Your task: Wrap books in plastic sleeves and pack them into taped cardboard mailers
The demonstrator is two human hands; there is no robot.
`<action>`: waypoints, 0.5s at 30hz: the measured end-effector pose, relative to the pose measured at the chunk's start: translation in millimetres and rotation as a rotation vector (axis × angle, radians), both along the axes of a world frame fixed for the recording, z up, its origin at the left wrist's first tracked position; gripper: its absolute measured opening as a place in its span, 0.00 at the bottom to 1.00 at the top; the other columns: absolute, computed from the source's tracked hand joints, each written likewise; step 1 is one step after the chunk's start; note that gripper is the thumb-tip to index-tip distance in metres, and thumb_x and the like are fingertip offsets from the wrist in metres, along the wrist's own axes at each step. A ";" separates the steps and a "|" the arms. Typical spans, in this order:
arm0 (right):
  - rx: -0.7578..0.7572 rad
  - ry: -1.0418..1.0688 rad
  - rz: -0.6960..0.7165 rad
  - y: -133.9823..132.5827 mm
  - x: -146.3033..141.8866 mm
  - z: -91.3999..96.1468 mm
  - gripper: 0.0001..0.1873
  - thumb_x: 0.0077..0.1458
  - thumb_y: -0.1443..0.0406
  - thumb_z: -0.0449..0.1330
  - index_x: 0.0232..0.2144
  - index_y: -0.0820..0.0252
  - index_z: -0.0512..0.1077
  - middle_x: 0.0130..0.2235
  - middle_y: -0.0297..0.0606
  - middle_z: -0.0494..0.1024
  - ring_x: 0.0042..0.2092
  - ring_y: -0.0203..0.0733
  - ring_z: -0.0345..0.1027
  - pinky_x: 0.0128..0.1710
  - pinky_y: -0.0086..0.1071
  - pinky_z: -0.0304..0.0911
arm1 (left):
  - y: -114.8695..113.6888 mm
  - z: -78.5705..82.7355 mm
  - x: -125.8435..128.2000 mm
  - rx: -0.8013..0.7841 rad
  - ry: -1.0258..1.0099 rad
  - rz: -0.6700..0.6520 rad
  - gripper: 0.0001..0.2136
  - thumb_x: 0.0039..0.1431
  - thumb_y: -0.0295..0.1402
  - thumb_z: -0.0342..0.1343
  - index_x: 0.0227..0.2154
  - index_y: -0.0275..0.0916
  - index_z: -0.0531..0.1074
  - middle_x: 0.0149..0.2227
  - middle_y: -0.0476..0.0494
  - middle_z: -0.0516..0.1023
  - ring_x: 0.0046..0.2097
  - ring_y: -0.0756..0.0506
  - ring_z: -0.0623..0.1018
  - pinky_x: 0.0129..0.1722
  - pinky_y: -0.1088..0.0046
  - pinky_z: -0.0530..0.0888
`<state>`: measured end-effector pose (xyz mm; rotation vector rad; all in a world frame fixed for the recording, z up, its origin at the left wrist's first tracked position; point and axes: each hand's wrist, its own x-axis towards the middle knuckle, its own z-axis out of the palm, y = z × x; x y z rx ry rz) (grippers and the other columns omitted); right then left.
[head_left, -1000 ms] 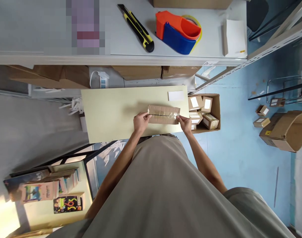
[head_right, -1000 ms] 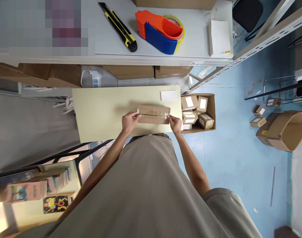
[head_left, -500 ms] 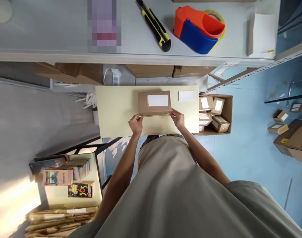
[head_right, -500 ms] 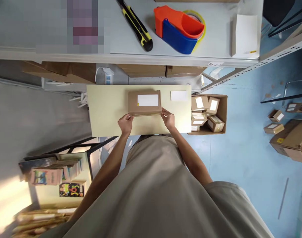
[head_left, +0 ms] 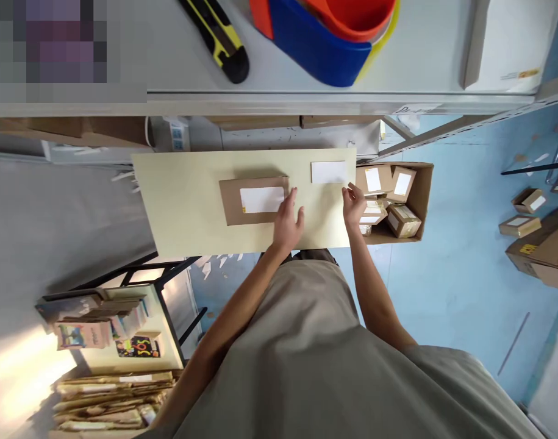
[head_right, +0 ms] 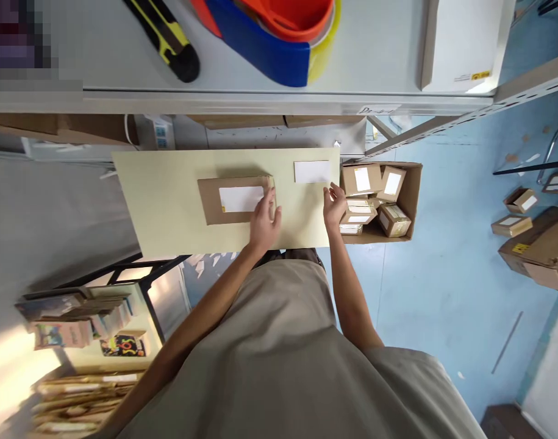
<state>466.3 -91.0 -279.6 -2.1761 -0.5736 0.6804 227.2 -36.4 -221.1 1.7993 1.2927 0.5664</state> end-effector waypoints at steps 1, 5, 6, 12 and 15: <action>-0.014 -0.017 -0.018 7.5 8.5 -7.7 0.30 0.73 0.51 0.61 0.61 0.69 0.81 0.61 0.63 0.84 0.57 0.57 0.84 0.64 0.52 0.78 | 3.5 -16.4 24.5 -0.047 -0.012 -0.001 0.28 0.80 0.47 0.50 0.75 0.41 0.65 0.72 0.27 0.75 0.69 0.36 0.79 0.69 0.54 0.78; -0.075 -0.030 -0.018 30.4 22.4 -33.4 0.30 0.74 0.50 0.58 0.61 0.70 0.81 0.60 0.64 0.83 0.55 0.55 0.83 0.60 0.48 0.80 | 27.7 -86.2 90.2 -0.202 0.058 0.186 0.20 0.77 0.39 0.56 0.66 0.38 0.74 0.62 0.25 0.80 0.63 0.35 0.83 0.67 0.49 0.79; -0.089 -0.035 -0.007 33.6 22.4 -37.7 0.30 0.75 0.50 0.58 0.61 0.70 0.81 0.59 0.63 0.83 0.54 0.55 0.84 0.59 0.47 0.80 | 33.8 -98.9 98.1 -0.209 0.075 0.223 0.18 0.76 0.37 0.57 0.63 0.38 0.76 0.60 0.27 0.80 0.63 0.34 0.83 0.69 0.47 0.78; -0.125 -0.112 0.020 39.9 14.9 -48.2 0.26 0.76 0.54 0.57 0.58 0.66 0.84 0.58 0.61 0.83 0.56 0.56 0.82 0.61 0.47 0.78 | 43.4 -121.5 111.7 -0.171 0.038 0.260 0.14 0.75 0.32 0.55 0.58 0.41 0.78 0.56 0.31 0.80 0.64 0.35 0.79 0.72 0.48 0.73; -0.135 -0.118 0.032 40.3 11.2 -46.8 0.25 0.76 0.55 0.56 0.59 0.65 0.84 0.60 0.60 0.82 0.58 0.57 0.82 0.62 0.47 0.77 | 37.7 -118.8 114.3 -0.164 0.031 0.262 0.18 0.74 0.32 0.55 0.62 0.38 0.76 0.60 0.27 0.78 0.67 0.34 0.77 0.73 0.47 0.72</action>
